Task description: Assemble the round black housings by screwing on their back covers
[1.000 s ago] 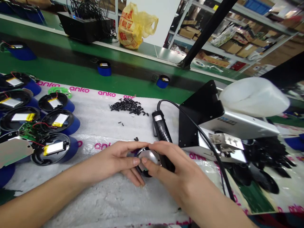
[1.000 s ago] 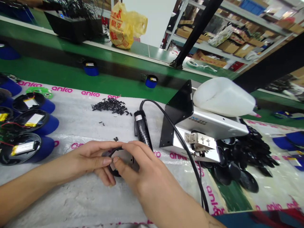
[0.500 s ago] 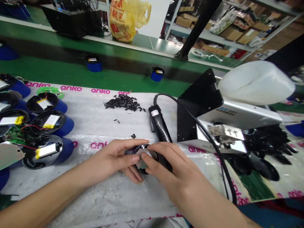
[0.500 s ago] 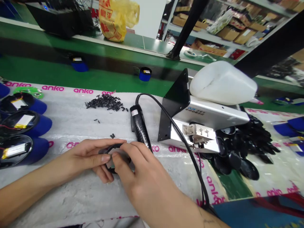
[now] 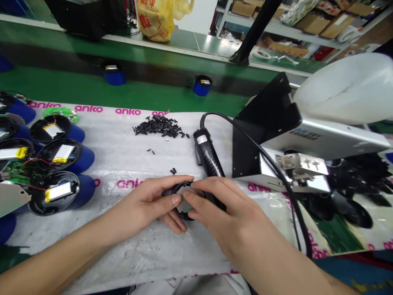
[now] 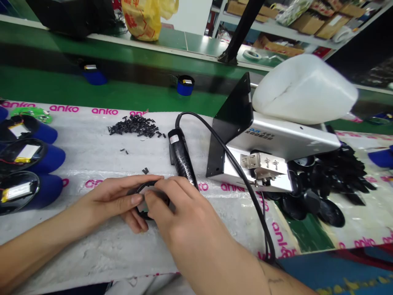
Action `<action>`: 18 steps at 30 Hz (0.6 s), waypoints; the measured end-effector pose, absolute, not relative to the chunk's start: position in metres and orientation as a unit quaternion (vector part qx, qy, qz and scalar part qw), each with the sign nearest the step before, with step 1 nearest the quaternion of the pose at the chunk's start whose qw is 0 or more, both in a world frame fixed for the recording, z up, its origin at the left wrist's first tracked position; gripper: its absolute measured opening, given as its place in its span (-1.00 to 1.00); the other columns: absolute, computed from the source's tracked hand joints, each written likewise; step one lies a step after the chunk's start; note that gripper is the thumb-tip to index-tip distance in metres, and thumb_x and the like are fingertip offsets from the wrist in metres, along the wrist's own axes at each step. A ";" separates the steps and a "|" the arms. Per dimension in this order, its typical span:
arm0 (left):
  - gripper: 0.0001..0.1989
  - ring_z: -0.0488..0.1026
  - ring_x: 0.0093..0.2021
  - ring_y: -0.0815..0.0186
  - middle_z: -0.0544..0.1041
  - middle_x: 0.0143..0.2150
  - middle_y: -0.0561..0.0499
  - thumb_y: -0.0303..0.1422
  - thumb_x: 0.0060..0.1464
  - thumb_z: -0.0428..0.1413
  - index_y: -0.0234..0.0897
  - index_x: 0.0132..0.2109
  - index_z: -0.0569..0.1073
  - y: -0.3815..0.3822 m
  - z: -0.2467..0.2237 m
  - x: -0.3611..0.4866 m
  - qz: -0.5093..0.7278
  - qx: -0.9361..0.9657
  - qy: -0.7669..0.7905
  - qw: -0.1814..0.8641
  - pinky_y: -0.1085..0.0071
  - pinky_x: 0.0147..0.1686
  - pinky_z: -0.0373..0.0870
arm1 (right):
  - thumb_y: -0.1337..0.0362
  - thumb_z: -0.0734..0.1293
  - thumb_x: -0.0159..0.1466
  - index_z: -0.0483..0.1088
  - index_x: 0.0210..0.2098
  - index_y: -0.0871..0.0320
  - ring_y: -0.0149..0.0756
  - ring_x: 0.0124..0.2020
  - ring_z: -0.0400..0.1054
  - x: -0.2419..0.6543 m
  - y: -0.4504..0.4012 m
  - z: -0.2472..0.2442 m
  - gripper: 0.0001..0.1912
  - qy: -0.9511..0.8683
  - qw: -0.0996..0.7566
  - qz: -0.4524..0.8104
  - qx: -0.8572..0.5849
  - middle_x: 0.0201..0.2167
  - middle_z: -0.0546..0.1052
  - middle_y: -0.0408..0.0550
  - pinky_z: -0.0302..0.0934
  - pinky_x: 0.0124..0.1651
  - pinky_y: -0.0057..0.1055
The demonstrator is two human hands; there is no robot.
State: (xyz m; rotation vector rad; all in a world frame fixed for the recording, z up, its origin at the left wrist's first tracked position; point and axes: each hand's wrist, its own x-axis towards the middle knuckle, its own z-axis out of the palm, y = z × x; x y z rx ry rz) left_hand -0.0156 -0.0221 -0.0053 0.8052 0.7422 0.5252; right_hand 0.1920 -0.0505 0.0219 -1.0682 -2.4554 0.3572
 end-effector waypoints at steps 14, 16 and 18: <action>-0.50 0.57 -0.61 0.31 0.66 -0.27 -0.03 -0.08 0.03 0.30 -0.19 0.05 0.43 -0.018 0.010 0.001 0.192 0.447 0.471 0.736 0.52 -0.62 0.51 | 0.40 0.15 0.40 0.26 0.21 0.37 0.05 -0.02 0.41 0.204 -0.046 0.007 -0.59 -0.779 0.188 0.036 -0.597 0.06 0.41 0.36 0.44 -0.08 0.01; -0.49 0.53 -0.64 0.34 0.66 -0.31 0.04 -0.04 -0.04 0.33 -0.12 0.02 0.47 -0.021 0.010 0.003 0.201 0.457 0.498 0.709 0.54 -0.65 0.48 | 0.35 0.23 0.38 0.22 0.24 0.39 0.03 -0.10 0.45 0.203 -0.049 0.008 -0.53 -0.777 0.157 0.048 -0.607 0.03 0.44 0.33 0.47 -0.16 -0.05; -0.53 0.50 -0.68 0.35 0.64 -0.46 0.17 -0.02 -0.07 0.34 0.00 -0.01 0.50 -0.022 0.004 0.001 0.207 0.465 0.522 0.684 0.56 -0.68 0.45 | 0.31 0.30 0.35 0.20 0.26 0.36 -0.06 -0.11 0.47 0.208 -0.056 0.018 -0.47 -0.781 0.137 0.058 -0.606 0.02 0.47 0.22 0.48 -0.12 -0.17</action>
